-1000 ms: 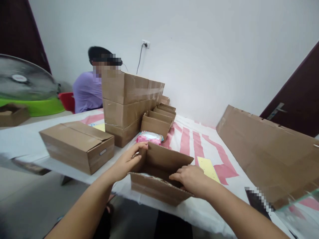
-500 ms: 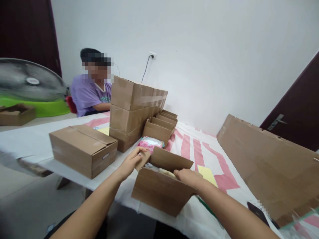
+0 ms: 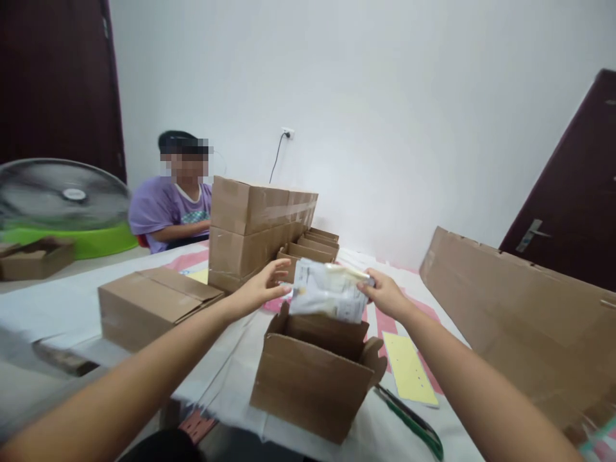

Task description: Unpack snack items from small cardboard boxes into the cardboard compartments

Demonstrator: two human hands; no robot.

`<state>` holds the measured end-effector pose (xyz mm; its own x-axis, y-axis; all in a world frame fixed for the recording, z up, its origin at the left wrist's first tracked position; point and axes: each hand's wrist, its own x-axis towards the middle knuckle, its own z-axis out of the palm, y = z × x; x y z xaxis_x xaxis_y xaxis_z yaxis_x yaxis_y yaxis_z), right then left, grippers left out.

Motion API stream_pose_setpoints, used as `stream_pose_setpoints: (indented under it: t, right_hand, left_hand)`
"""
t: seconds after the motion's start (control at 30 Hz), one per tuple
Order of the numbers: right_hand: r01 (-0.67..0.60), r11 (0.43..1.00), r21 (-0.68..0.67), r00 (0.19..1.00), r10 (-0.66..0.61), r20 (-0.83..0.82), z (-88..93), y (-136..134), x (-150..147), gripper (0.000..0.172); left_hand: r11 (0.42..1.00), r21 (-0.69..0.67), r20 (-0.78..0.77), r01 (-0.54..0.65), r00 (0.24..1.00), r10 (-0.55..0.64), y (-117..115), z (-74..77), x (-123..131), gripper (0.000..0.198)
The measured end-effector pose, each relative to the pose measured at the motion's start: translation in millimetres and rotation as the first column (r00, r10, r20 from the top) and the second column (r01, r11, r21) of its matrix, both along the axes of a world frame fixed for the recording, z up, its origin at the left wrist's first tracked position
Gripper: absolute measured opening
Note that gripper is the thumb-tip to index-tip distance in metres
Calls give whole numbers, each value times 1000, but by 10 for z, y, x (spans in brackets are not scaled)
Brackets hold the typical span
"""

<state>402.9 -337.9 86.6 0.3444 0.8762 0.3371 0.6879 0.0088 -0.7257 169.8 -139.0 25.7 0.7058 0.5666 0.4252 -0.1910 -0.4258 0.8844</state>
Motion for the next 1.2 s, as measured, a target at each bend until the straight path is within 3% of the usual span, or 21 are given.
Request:
stream_pose_setpoints:
  t: [0.07,0.13,0.27,0.43,0.57,0.7,0.87,1.03,1.2]
  right_hand:
    - [2,997,76,996,5,-89,137,162,68,36]
    - [14,992,122,989,4,-145,220,369,118,36]
    - [59,988,144,977,-28,-209,181,837,235,33]
    - [113,987,112,957,-78,-280,-78,1239,376,32]
    - [20,1000,-2,948,-19,-318,-260,1281,378,41]
    - [-66,996,-52,914,40,-403,-375,1177,320,55]
    - [-75,997,31,874,80,-480,-284,882,240,56]
    - [-78,984,159,904,137,-405,-68,318,114,51]
    - [-112,987,112,889,149,-432,-68,-322,-89,56]
  left_hand:
    - [998,17,-29,60,998,-59,82,143,162,94]
    - [994,4,-14,110,994,-110,169,244,338,98]
    - [996,-80,-67,49,996,-55,398,311,636,72]
    - [987,-159,-45,-7,999,0,720,164,843,61]
    - [977,-211,12,11,1000,-9,827,-15,901,67]
    - [971,-236,36,35,999,-27,760,-69,908,70]
    - [969,-237,48,71,997,-61,446,111,832,68]
    - [968,-196,29,158,987,-156,-64,369,647,58]
    - [971,-67,-14,228,973,-229,-566,517,458,48]
